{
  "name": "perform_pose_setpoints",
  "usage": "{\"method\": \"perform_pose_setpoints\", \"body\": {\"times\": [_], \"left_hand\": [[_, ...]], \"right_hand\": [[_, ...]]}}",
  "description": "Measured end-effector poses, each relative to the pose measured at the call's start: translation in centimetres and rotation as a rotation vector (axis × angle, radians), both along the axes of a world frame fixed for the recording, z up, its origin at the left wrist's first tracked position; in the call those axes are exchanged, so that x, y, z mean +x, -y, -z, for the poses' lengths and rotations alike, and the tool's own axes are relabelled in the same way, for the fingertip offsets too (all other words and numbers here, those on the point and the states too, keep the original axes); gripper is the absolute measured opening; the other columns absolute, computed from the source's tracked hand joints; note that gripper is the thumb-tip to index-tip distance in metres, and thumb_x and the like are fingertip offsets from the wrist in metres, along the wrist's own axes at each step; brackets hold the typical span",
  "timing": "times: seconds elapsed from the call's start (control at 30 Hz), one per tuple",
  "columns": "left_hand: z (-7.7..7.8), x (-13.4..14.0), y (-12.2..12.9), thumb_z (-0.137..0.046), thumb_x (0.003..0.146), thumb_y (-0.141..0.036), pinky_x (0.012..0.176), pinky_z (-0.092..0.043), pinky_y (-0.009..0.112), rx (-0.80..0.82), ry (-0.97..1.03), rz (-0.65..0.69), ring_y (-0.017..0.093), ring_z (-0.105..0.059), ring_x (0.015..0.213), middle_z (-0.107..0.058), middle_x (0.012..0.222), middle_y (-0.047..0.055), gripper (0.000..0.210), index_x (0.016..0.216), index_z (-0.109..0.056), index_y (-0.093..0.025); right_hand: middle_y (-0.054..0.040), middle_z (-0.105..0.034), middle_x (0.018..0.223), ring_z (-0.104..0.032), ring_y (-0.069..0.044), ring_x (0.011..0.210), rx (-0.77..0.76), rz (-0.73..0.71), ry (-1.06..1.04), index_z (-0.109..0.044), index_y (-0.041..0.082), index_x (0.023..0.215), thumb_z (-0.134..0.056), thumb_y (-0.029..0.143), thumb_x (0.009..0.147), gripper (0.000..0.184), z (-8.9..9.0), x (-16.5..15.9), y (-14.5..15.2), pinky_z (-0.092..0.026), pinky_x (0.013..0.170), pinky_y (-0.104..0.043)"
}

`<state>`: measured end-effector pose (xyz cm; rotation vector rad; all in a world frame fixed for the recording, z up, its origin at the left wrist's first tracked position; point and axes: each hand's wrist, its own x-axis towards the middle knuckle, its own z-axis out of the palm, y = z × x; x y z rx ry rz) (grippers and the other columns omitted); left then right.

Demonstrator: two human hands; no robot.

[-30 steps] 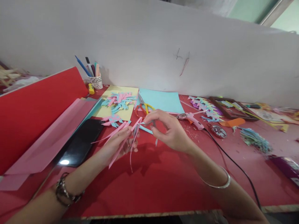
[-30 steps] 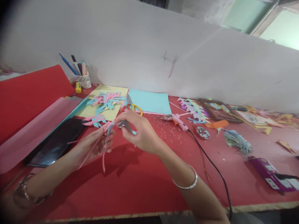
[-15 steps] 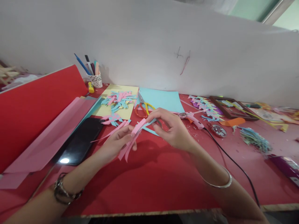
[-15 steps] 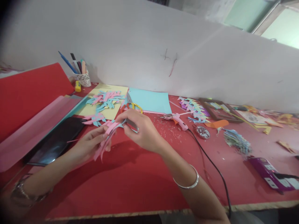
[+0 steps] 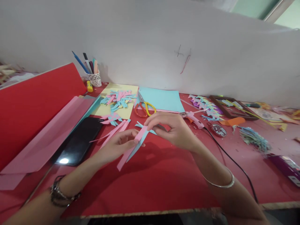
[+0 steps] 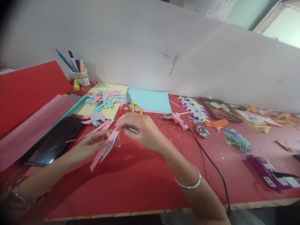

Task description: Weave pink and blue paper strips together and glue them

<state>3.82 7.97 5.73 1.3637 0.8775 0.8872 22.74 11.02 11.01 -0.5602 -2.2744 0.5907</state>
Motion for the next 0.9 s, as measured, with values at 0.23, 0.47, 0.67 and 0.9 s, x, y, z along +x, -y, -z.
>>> {"method": "perform_pose_setpoints", "body": {"times": [0.23,0.47,0.67,0.9], "left_hand": [[0.3,0.0,0.2,-0.06,0.07,-0.04,0.06,-0.044,0.025,0.031,-0.01,0.036,0.012,-0.052,0.057,-0.056,0.064,-0.001,0.025,0.059,-0.054,-0.018],[0.4,0.1,0.0,-0.052,0.075,-0.04,0.058,-0.042,0.024,0.18,-0.096,-0.114,0.013,-0.05,0.06,-0.055,0.065,0.001,0.026,0.061,-0.058,-0.019],[1.5,-0.3,-0.8,-0.051,0.078,-0.034,0.078,-0.041,0.029,0.32,-0.245,-0.265,0.019,-0.053,0.081,-0.06,0.081,0.003,0.02,0.07,-0.066,-0.023],[0.9,-0.4,-0.8,-0.048,0.074,-0.024,0.062,-0.039,0.025,0.555,-0.295,-0.401,0.015,-0.04,0.066,-0.038,0.065,0.0,0.019,0.058,-0.058,-0.021]], "right_hand": [[-0.0011,-0.061,0.075,-0.054,-0.009,0.069,0.012,0.03,0.021,-0.061,0.018,0.075,-0.046,0.006,0.078,0.02,-0.5,0.1,0.0,-0.045,0.064,-0.025],[0.0001,-0.061,0.077,-0.054,-0.01,0.073,-0.028,0.124,0.003,-0.06,0.02,0.074,-0.047,0.002,0.073,0.022,-1.6,1.3,-0.1,-0.043,0.064,-0.025],[0.0005,-0.059,0.076,-0.05,-0.008,0.066,-0.034,0.208,-0.087,-0.059,0.019,0.073,-0.047,0.002,0.072,0.021,-2.3,2.5,-0.1,-0.039,0.056,-0.023],[-0.0003,-0.058,0.076,-0.051,-0.009,0.065,-0.051,0.211,-0.115,-0.059,0.02,0.073,-0.048,0.008,0.075,0.016,-2.6,2.6,0.0,-0.041,0.056,-0.025]]}}
